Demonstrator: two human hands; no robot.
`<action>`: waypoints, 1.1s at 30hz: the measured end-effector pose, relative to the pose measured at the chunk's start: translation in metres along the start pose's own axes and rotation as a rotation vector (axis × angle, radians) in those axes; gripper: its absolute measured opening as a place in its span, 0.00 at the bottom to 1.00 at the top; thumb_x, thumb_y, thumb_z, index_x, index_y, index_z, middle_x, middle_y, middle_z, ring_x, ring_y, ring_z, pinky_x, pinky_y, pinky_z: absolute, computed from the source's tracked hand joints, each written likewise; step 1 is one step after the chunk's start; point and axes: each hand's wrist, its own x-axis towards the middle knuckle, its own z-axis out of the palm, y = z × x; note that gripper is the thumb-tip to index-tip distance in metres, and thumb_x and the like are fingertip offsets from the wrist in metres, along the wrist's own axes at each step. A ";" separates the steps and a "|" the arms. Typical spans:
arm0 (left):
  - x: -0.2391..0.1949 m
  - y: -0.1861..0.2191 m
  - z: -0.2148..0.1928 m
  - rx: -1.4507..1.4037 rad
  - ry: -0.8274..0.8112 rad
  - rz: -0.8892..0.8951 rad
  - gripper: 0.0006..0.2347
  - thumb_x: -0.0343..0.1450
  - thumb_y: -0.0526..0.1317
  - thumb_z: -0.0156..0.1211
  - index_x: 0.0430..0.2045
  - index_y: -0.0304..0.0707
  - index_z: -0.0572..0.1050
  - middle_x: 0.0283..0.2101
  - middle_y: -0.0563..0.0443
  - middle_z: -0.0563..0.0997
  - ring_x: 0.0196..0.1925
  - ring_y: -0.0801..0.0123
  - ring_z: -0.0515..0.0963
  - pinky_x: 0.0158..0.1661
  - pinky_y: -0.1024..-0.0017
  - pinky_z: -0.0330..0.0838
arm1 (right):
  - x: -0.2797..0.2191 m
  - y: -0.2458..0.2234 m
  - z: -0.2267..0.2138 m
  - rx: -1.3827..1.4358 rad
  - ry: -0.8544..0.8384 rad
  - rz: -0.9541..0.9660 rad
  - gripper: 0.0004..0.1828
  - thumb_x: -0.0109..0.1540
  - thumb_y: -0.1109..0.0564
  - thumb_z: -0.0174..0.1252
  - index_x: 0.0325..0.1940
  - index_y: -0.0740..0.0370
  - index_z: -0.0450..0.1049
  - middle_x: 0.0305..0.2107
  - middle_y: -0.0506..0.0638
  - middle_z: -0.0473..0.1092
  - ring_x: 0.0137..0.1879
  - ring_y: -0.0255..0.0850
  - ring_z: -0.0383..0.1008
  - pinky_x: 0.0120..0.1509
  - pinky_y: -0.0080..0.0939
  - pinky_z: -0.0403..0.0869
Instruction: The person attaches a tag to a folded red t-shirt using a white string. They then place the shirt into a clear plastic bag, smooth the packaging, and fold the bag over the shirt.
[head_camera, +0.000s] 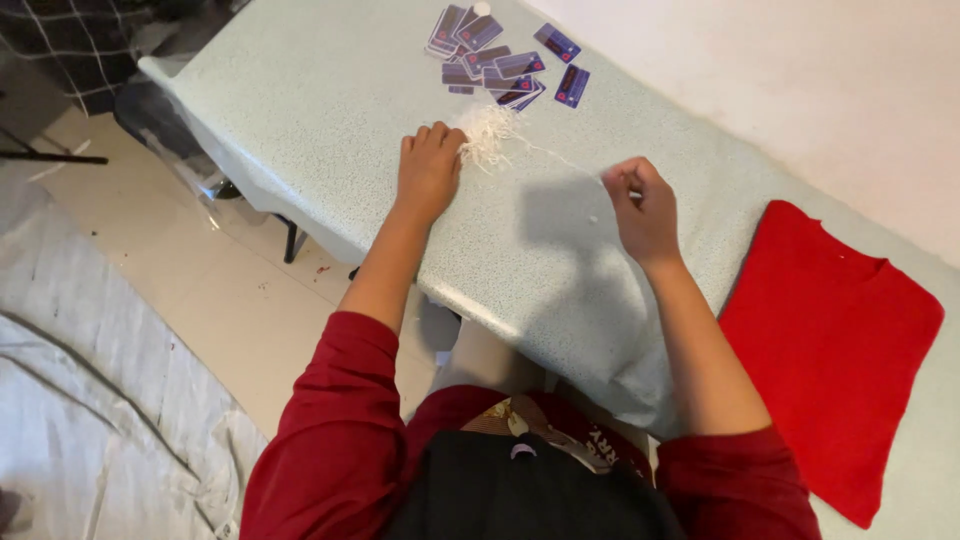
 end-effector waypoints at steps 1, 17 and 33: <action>0.003 -0.002 -0.001 0.002 0.015 0.018 0.09 0.69 0.31 0.63 0.41 0.43 0.74 0.41 0.50 0.75 0.47 0.59 0.74 0.49 0.60 0.63 | -0.010 0.012 -0.014 -0.001 0.020 -0.013 0.12 0.75 0.47 0.56 0.42 0.56 0.73 0.20 0.46 0.65 0.31 0.39 0.70 0.39 0.39 0.73; 0.110 0.093 0.092 0.005 0.090 0.080 0.10 0.65 0.37 0.60 0.38 0.40 0.80 0.67 0.41 0.66 0.74 0.44 0.55 0.69 0.37 0.46 | -0.053 0.091 -0.068 -0.446 0.145 0.140 0.12 0.69 0.47 0.60 0.47 0.54 0.82 0.34 0.44 0.58 0.28 0.38 0.60 0.32 0.42 0.66; 0.148 0.106 0.104 0.018 0.002 -0.222 0.14 0.67 0.54 0.68 0.35 0.47 0.81 0.47 0.51 0.75 0.53 0.55 0.69 0.53 0.53 0.58 | -0.046 0.087 -0.064 -0.300 0.062 0.260 0.10 0.68 0.49 0.61 0.43 0.57 0.82 0.32 0.45 0.58 0.30 0.36 0.61 0.36 0.38 0.66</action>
